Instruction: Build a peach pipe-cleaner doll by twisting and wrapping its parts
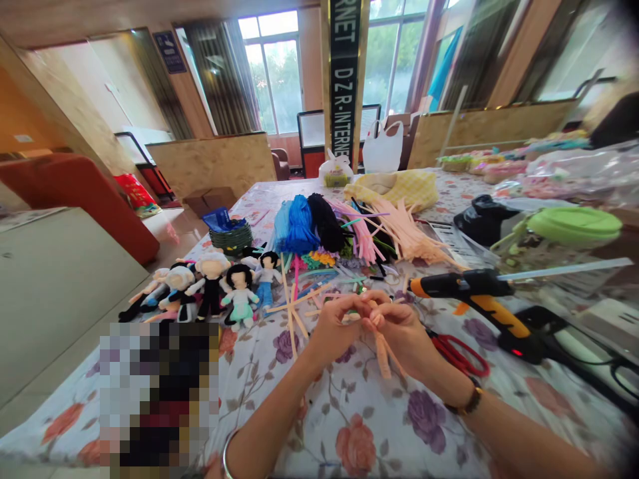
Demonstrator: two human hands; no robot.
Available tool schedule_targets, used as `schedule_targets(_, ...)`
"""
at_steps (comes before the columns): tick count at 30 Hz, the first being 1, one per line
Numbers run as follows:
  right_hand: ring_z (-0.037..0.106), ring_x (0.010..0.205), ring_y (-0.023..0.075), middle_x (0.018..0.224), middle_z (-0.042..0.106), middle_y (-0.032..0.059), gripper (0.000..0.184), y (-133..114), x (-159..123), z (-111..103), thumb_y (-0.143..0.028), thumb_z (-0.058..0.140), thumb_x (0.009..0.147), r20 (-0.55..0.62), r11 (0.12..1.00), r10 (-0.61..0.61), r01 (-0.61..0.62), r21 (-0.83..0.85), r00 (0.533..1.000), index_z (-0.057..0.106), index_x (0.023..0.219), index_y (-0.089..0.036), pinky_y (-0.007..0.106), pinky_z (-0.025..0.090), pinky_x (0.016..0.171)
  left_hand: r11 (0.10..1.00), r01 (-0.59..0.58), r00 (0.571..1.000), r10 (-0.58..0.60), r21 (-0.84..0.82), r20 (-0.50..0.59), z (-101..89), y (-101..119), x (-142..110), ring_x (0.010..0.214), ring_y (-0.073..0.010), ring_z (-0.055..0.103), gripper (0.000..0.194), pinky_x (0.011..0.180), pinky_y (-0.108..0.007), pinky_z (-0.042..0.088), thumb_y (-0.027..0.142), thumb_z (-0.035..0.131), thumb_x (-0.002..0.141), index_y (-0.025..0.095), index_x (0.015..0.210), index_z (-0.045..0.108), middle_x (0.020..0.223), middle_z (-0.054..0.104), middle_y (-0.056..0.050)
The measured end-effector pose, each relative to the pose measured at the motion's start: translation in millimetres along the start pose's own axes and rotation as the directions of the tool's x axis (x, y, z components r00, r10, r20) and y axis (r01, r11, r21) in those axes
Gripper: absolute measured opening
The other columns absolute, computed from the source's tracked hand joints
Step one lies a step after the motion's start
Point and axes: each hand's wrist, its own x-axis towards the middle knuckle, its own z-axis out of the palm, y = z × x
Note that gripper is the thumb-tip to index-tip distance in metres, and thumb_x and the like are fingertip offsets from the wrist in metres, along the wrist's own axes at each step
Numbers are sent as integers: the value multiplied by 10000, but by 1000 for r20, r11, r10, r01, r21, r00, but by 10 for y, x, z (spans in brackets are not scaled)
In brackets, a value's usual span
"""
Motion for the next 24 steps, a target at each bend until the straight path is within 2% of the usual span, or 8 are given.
schedule_targets(3,583,978,189,1029,595,35,87,-39,15,2,-359,717,718,-40,999,-4,2,-50,999,733,710,-274,329,512,797,1000,-7,999,6,-18,-42,-11,6,5,724,-140,548,216,718,-268,430,375,654,749,160,745,657,719,615,-19)
schedule_targets(6,569,987,184,1017,583,44,83,-89,44,-12,-335,696,744,-76,983,-63,49,-178,995,738,753,-264,320,505,805,1000,-12,997,13,3,-80,-29,25,13,717,-140,551,206,708,-266,431,368,648,758,165,739,672,727,632,-23)
schedule_targets(11,574,967,189,991,589,55,92,-143,98,-57,-284,640,801,-45,880,-204,163,-447,978,716,836,-245,343,489,827,990,-17,982,42,140,-184,-30,83,22,665,-127,534,174,672,-254,409,337,641,770,178,714,688,672,614,-4)
schedule_targets(14,587,894,177,954,595,60,86,-154,123,-85,-260,606,829,20,771,-275,233,-593,961,681,850,-225,337,499,778,971,-23,971,79,239,-225,-20,106,26,653,-131,532,188,665,-260,399,331,633,776,179,677,680,650,614,-3)
schedule_targets(18,590,867,173,931,617,58,98,-164,150,-126,-192,562,857,189,531,-405,398,-748,895,631,914,-230,325,506,747,942,-59,963,141,329,-230,-28,104,29,641,-137,531,194,665,-273,396,338,629,779,184,672,681,637,618,-8)
schedule_targets(21,588,886,173,922,629,58,141,-175,170,-165,-145,533,868,327,360,-458,509,-782,827,601,958,-230,318,508,761,933,-77,955,170,352,-242,-44,93,35,637,-141,536,171,675,-282,399,336,668,744,185,664,685,628,624,-10)
schedule_targets(24,580,880,172,912,641,63,148,-194,182,-206,-119,530,866,421,259,-466,574,-777,779,584,968,-212,320,506,771,944,-71,956,156,322,-248,-49,95,42,635,-143,540,161,674,-285,405,337,697,713,188,652,688,628,635,-10)
